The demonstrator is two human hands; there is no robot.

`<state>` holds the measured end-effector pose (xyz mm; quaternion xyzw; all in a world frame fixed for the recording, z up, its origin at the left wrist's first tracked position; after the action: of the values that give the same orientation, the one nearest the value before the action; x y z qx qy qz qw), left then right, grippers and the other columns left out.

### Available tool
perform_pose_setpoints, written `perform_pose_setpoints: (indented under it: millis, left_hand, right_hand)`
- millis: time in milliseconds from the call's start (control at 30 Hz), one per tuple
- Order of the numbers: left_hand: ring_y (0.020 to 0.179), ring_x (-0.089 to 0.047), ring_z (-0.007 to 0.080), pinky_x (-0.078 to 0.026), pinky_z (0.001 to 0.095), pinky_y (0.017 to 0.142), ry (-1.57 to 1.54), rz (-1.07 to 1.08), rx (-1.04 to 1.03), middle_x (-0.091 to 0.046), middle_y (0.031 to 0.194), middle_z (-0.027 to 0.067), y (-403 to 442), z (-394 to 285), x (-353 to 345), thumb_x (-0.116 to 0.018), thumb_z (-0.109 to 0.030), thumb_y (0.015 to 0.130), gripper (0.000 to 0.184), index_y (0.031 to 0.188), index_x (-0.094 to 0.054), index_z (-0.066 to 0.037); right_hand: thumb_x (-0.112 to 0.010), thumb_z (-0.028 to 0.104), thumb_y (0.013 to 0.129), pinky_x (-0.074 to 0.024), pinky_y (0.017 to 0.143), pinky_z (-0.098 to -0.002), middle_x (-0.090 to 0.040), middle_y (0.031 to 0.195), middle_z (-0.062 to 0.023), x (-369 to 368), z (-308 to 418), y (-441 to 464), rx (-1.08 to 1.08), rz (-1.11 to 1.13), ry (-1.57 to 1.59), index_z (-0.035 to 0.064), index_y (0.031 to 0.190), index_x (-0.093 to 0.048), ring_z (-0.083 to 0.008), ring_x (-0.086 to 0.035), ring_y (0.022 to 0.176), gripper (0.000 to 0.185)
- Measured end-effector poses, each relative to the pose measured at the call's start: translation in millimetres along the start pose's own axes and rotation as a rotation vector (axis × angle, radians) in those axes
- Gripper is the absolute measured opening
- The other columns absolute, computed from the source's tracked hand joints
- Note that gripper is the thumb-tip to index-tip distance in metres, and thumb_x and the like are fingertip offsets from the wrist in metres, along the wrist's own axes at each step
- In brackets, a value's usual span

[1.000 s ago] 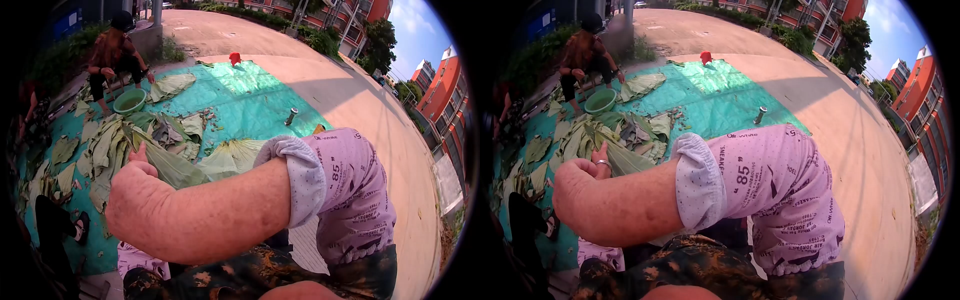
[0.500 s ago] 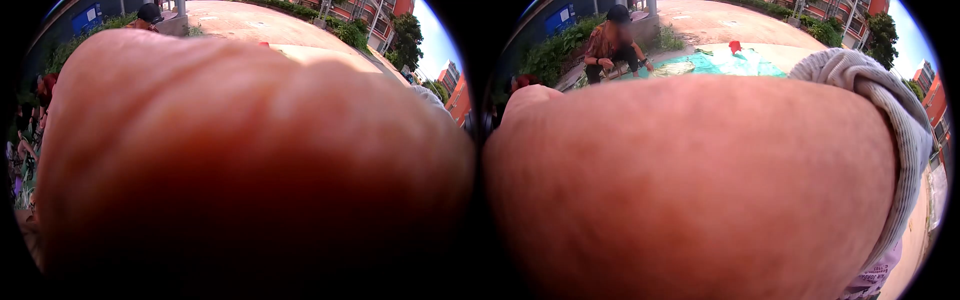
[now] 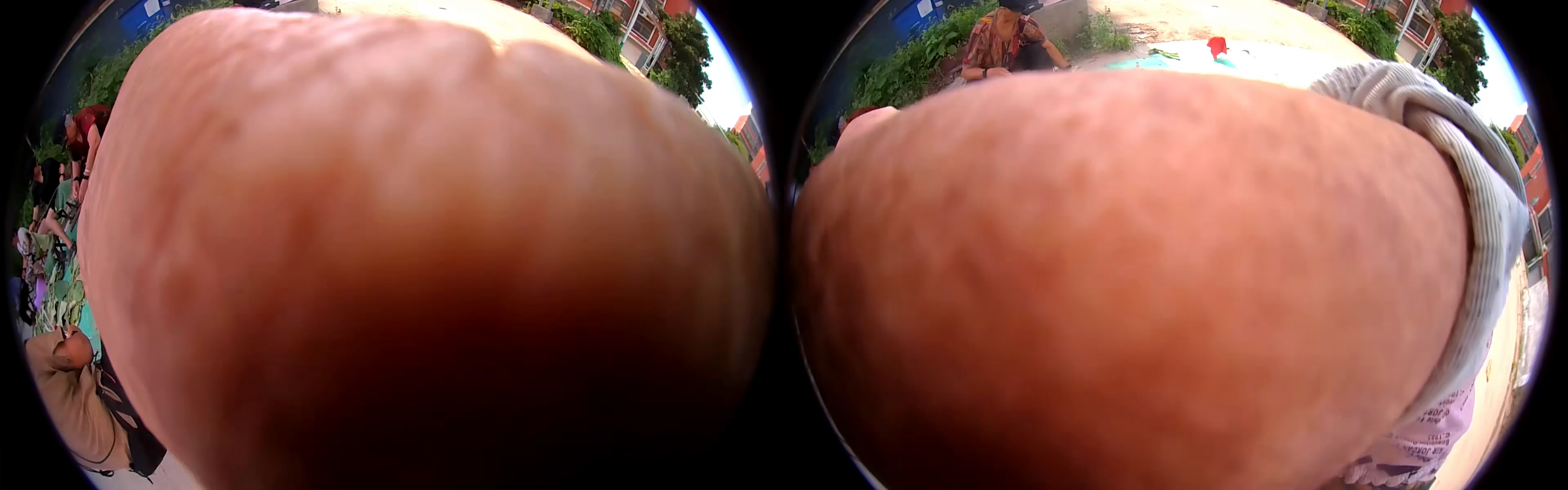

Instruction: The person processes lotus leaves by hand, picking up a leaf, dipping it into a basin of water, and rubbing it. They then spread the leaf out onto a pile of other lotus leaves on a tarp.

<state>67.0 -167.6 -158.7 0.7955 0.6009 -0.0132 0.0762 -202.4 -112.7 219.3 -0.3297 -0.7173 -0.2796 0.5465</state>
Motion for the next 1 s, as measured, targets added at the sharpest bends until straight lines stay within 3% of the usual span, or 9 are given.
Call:
perform_pose_setpoints:
  millis: [167,233,267,300,333,533,633,767,1000]
  left_hand:
    - [0.076,-0.056,0.0168,-0.044,0.0286,0.073,-0.009,0.118,-0.052,-0.061,0.091,0.0089,12,-5,-21,-0.066,-0.017,0.078,0.034,0.104,-0.055,0.002]
    - [0.076,-0.056,0.0169,-0.044,0.0286,0.073,-0.059,0.097,-0.028,-0.061,0.091,0.009,19,-5,-25,-0.066,-0.017,0.077,0.034,0.103,-0.055,0.002]
    - [0.075,-0.055,0.0161,-0.044,0.0285,0.071,-0.122,0.064,0.029,-0.061,0.09,0.0081,18,2,-28,-0.065,-0.016,0.078,0.032,0.102,-0.056,0.002]
    - [0.073,-0.055,0.0153,-0.045,0.0284,0.07,-0.187,0.027,0.084,-0.061,0.088,0.0073,18,10,-32,-0.064,-0.015,0.078,0.029,0.101,-0.057,0.002]
    - [0.073,-0.055,0.0148,-0.045,0.0277,0.068,-0.171,0.064,0.065,-0.061,0.087,0.0068,10,7,-33,-0.064,-0.014,0.079,0.026,0.099,-0.058,0.002]
    - [0.069,-0.054,0.0111,-0.045,0.0255,0.063,-0.061,0.314,0.12,-0.061,0.084,0.0043,-37,-11,-61,-0.064,-0.016,0.078,0.027,0.099,-0.058,0.0]
    - [0.068,-0.054,0.0102,-0.045,0.025,0.062,-0.022,0.42,0.152,-0.061,0.083,0.003,-51,-7,-76,-0.064,-0.016,0.078,0.025,0.098,-0.059,-0.002]
    - [0.067,-0.057,0.0127,-0.048,0.0264,0.06,-0.049,0.517,0.158,-0.062,0.082,0.0034,-58,-1,-90,-0.062,-0.016,0.08,0.021,0.097,-0.059,-0.004]
    - [0.065,-0.057,0.0123,-0.048,0.0261,0.059,0.056,0.547,0.169,-0.062,0.083,0.0035,-59,25,-93,-0.063,-0.014,0.078,0.024,0.099,-0.058,-0.004]
  right_hand:
    - [-0.067,0.017,0.055,-0.0417,0.042,-0.0325,-0.062,0.066,-0.0026,-48,-30,-18,-0.115,0.005,-0.086,0.0083,0.072,-0.066,-0.0181,-0.059,0.058,0.02]
    - [-0.063,0.013,0.059,-0.0451,0.046,-0.0346,-0.063,0.067,-0.0063,-99,-46,-27,-0.204,0.167,-0.067,0.0058,0.065,-0.064,-0.0219,-0.063,0.064,0.01]
    - [-0.06,0.012,0.062,-0.0468,0.05,-0.0362,-0.063,0.069,-0.0086,-120,-56,-35,-0.297,0.066,-0.021,0.0043,0.071,-0.064,-0.0247,-0.063,0.064,0.013]
    - [-0.058,0.012,0.066,-0.0474,0.052,-0.0387,-0.063,0.072,-0.0116,-138,-64,-42,-0.356,0.237,0.053,0.0034,0.085,-0.062,-0.0268,-0.063,0.066,0.022]
    - [-0.059,0.011,0.066,-0.0478,0.053,-0.0391,-0.061,0.07,-0.0139,-180,-77,-44,-0.393,0.274,0.102,-0.0016,0.08,-0.058,-0.0297,-0.062,0.067,0.019]
    - [-0.059,0.021,0.075,-0.0462,0.072,-0.0402,-0.058,0.096,-0.017,-315,-129,-77,-0.811,-0.01,0.524,0.0051,0.106,-0.05,-0.0317,-0.057,0.089,0.035]
    - [-0.061,0.024,0.073,-0.046,0.073,-0.0395,-0.058,0.095,-0.0175,-349,-134,-77,-0.887,-0.263,0.74,0.0048,0.108,-0.046,-0.0309,-0.057,0.089,0.042]
    - [-0.063,0.026,0.071,-0.0469,0.069,-0.0384,-0.06,0.086,-0.0144,-362,-136,-82,-1.015,-0.408,0.668,0.0038,0.103,-0.047,-0.0304,-0.059,0.081,0.042]
    - [-0.064,0.025,0.07,-0.0465,0.064,-0.0355,-0.061,0.076,-0.0112,-384,-138,-102,-1.106,-0.43,0.813,0.0031,0.087,-0.051,-0.0267,-0.059,0.072,0.03]
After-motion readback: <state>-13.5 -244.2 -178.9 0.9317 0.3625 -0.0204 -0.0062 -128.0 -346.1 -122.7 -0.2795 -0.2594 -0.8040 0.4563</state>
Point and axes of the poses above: each hand's wrist, its own y-axis towards the middle knuckle, its own x-axis out of the back of the hand, z = x × y, the point moved 5 cm from there along y, towards the middle knuckle
